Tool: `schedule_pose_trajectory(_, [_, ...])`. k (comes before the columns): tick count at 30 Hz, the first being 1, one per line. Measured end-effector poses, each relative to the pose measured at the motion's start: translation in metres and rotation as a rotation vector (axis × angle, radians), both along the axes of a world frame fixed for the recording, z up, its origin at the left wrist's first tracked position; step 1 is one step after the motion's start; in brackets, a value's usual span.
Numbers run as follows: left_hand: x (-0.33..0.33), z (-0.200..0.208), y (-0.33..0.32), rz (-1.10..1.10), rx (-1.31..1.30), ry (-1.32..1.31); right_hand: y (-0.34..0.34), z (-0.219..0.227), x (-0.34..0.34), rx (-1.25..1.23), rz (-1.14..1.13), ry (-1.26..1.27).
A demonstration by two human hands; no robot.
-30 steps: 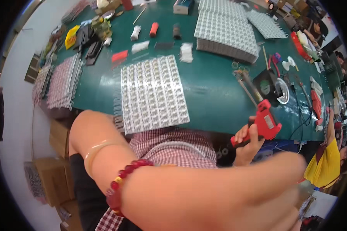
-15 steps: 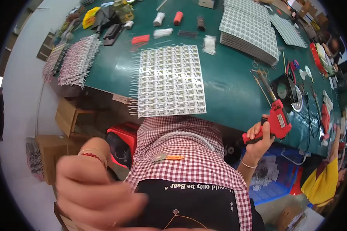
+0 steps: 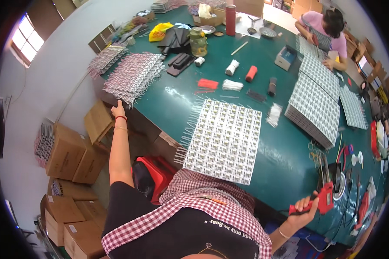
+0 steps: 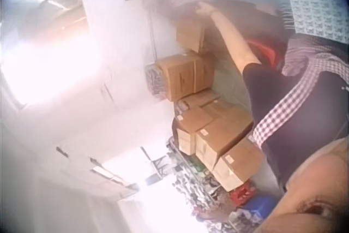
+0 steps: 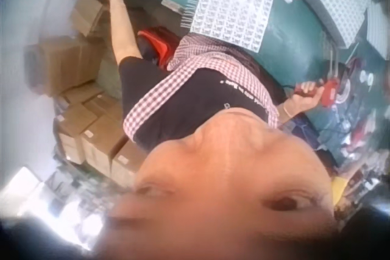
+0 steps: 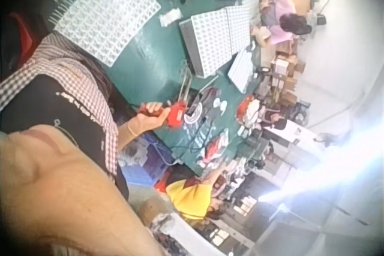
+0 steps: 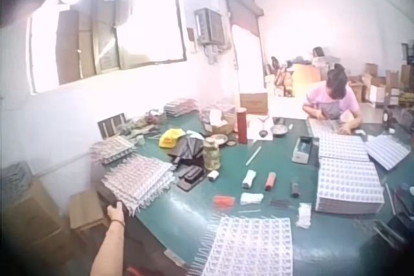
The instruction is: The recorder is manually assembling LED components, using a handheld tool to apply glue or solder to a grid of small parts.
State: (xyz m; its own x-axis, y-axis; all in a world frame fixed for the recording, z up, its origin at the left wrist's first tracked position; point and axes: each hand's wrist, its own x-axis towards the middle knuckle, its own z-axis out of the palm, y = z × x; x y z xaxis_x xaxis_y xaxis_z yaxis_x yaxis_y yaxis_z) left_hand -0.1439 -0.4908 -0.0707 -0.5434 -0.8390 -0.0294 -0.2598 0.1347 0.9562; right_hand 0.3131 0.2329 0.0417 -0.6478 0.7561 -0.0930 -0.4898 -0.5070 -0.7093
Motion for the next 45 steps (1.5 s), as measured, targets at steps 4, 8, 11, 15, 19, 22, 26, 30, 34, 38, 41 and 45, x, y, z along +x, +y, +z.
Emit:
schedule_pose_trajectory(4, [-0.045,0.016,0.081,-0.251,0.702,0.093,-0.003,0.016,0.014,0.108,-0.215,-0.085])
schedule_pose_trajectory(8, [-0.093,0.022,0.031,-0.106,0.701,-0.016,-0.011,0.014,0.007,0.110,-0.334,-0.149])
schedule_pose_trajectory(11, [-0.121,-0.008,-0.045,-0.169,0.629,-0.018,-0.016,0.008,-0.001,0.084,-0.344,-0.161])
schedule_pose_trajectory(15, [-0.143,-0.036,-0.067,-0.140,0.646,0.130,-0.026,0.013,-0.013,0.044,-0.370,-0.181])
schedule_pose_trajectory(19, [-0.127,-0.038,-0.010,-0.199,0.732,0.043,-0.035,0.035,-0.017,0.129,-0.386,-0.193])
schedule_pose_trajectory(22, [-0.094,-0.007,-0.017,-0.186,0.764,-0.005,-0.035,0.038,-0.029,0.132,-0.349,-0.195])
schedule_pose_trajectory(26, [-0.076,0.006,-0.053,-0.293,0.820,0.060,-0.035,0.036,-0.031,0.133,-0.306,-0.180])
schedule_pose_trajectory(30, [-0.054,0.013,-0.051,-0.383,0.893,0.266,-0.045,0.040,-0.037,0.112,-0.355,-0.230])
schedule_pose_trajectory(34, [-0.047,0.005,-0.066,-0.227,0.685,0.321,-0.042,0.037,-0.043,0.050,-0.313,-0.220])
schedule_pose_trajectory(38, [-0.057,0.015,-0.050,-0.174,0.427,0.517,-0.040,0.041,-0.051,0.031,-0.264,-0.203])
schedule_pose_trajectory(41, [-0.100,0.011,-0.076,-0.174,0.430,0.542,-0.040,0.041,-0.060,0.029,-0.261,-0.206])
schedule_pose_trajectory(45, [-0.155,0.006,-0.097,-0.083,0.478,0.636,-0.045,0.042,-0.083,0.017,-0.276,-0.224])
